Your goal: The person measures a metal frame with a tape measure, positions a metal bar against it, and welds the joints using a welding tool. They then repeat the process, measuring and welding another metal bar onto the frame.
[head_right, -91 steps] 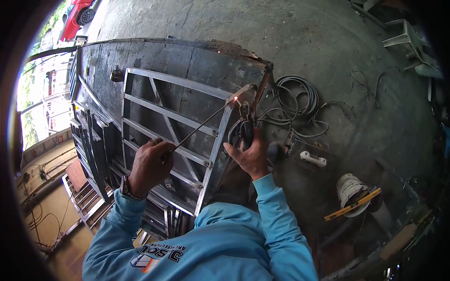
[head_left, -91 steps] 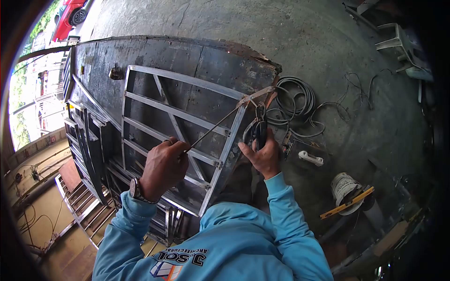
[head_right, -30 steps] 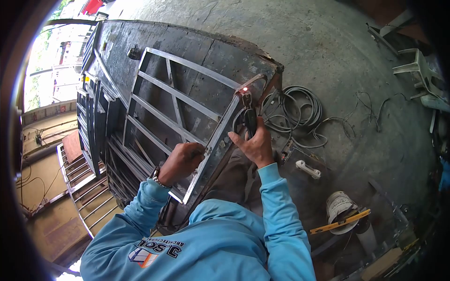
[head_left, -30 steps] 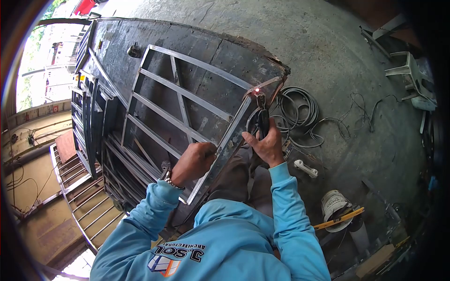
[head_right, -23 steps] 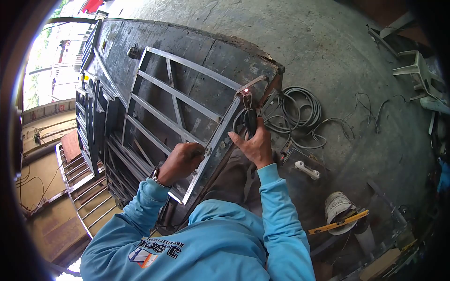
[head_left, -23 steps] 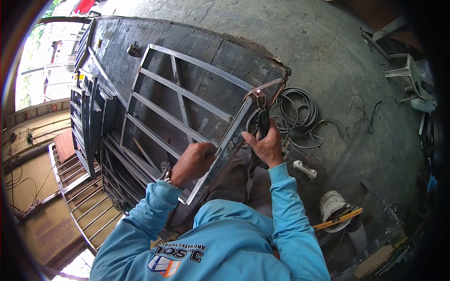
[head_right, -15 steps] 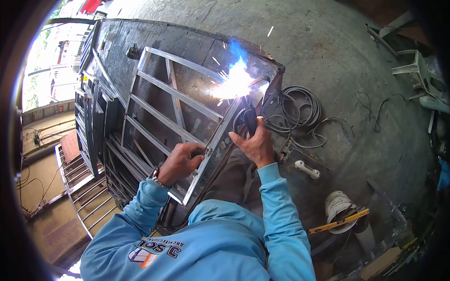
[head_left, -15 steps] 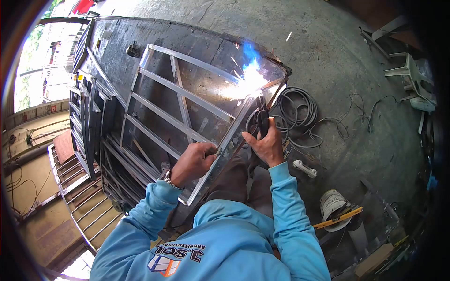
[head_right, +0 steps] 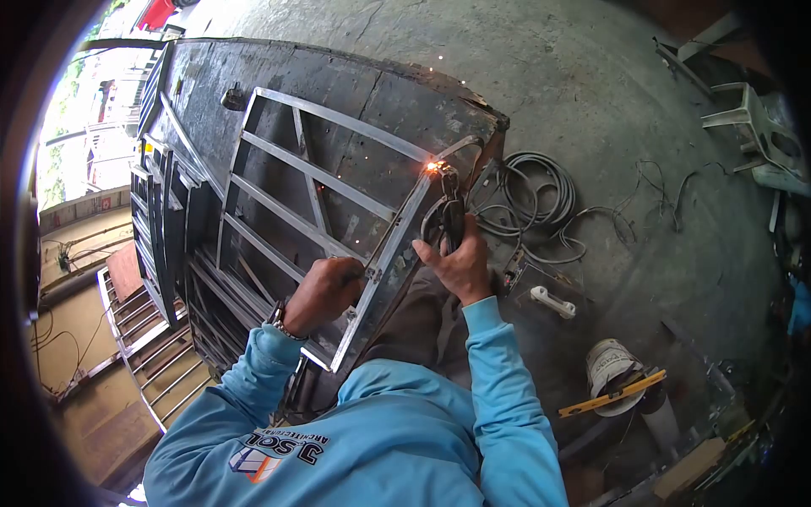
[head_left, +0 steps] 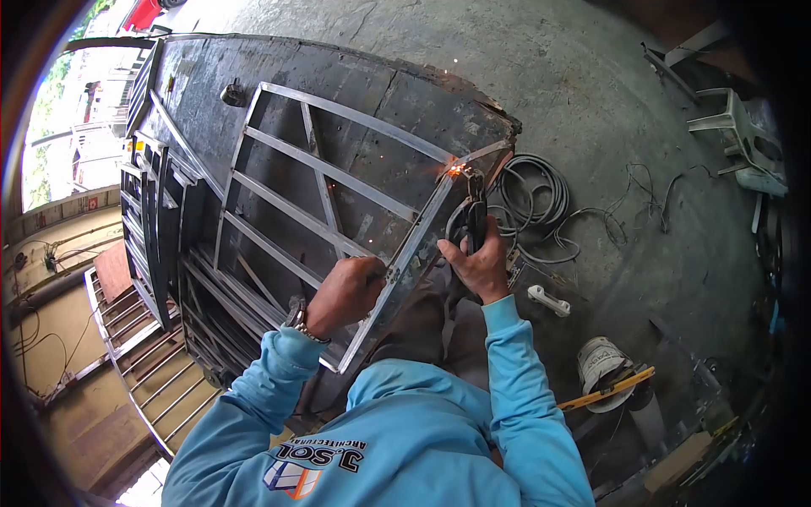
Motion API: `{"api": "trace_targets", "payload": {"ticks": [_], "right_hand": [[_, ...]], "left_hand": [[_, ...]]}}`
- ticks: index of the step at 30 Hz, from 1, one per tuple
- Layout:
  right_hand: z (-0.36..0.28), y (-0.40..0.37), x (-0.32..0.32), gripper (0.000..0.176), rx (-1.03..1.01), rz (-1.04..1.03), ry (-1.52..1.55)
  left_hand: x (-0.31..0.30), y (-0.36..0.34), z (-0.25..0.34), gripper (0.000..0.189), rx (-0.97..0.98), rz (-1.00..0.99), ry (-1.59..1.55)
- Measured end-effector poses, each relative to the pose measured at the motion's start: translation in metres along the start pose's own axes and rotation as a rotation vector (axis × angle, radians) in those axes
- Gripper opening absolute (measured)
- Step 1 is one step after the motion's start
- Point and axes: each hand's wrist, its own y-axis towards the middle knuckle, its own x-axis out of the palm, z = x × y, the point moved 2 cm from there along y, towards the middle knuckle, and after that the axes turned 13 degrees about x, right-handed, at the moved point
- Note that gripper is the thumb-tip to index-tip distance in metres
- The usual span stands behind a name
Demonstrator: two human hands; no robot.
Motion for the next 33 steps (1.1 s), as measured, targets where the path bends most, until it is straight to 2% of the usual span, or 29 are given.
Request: {"api": "trace_targets", "payload": {"ticks": [7,9,15,19,21,22,23,24,26,32,33], "right_hand": [[0.0,0.003,0.006,0.055,-0.014,0.032,-0.004],[-0.001,0.003,0.006,0.055,-0.011,0.037,0.008],[-0.006,0.002,0.006,0.055,0.029,0.023,-0.009],[-0.004,0.004,0.006,0.056,0.021,0.022,-0.04],[-0.008,0.004,0.006,0.056,-0.043,0.031,-0.044],[-0.011,0.003,0.007,0.056,-0.105,0.054,-0.044],[-0.005,-0.003,0.004,0.055,0.014,0.095,-0.052],[-0.002,-0.004,0.005,0.055,0.003,0.113,0.038],[0.004,-0.007,0.007,0.056,-0.013,0.141,0.191],[0.019,-0.021,0.001,0.058,0.042,0.083,0.155],[0.021,-0.022,-0.001,0.058,0.041,0.082,0.157]], "left_hand": [[-0.004,0.0,0.003,0.017,-0.018,-0.034,-0.015],[-0.005,-0.002,0.006,0.021,-0.191,-0.081,-0.333],[-0.002,-0.002,0.0,0.023,-0.102,-0.084,-0.317],[-0.001,-0.003,-0.006,0.025,-0.119,-0.077,-0.329],[-0.007,-0.001,-0.002,0.025,-0.218,-0.173,-0.445],[-0.003,-0.004,-0.008,0.025,-0.275,-0.139,-0.63],[-0.004,-0.007,-0.007,0.025,-0.247,-0.134,-0.721],[-0.005,-0.008,-0.006,0.024,-0.217,-0.127,-0.811],[-0.003,-0.013,-0.005,0.023,-0.214,-0.128,-0.769],[0.007,-0.015,-0.011,0.022,-0.244,-0.068,-0.458],[0.005,-0.011,-0.009,0.021,-0.191,-0.058,-0.374]]}}
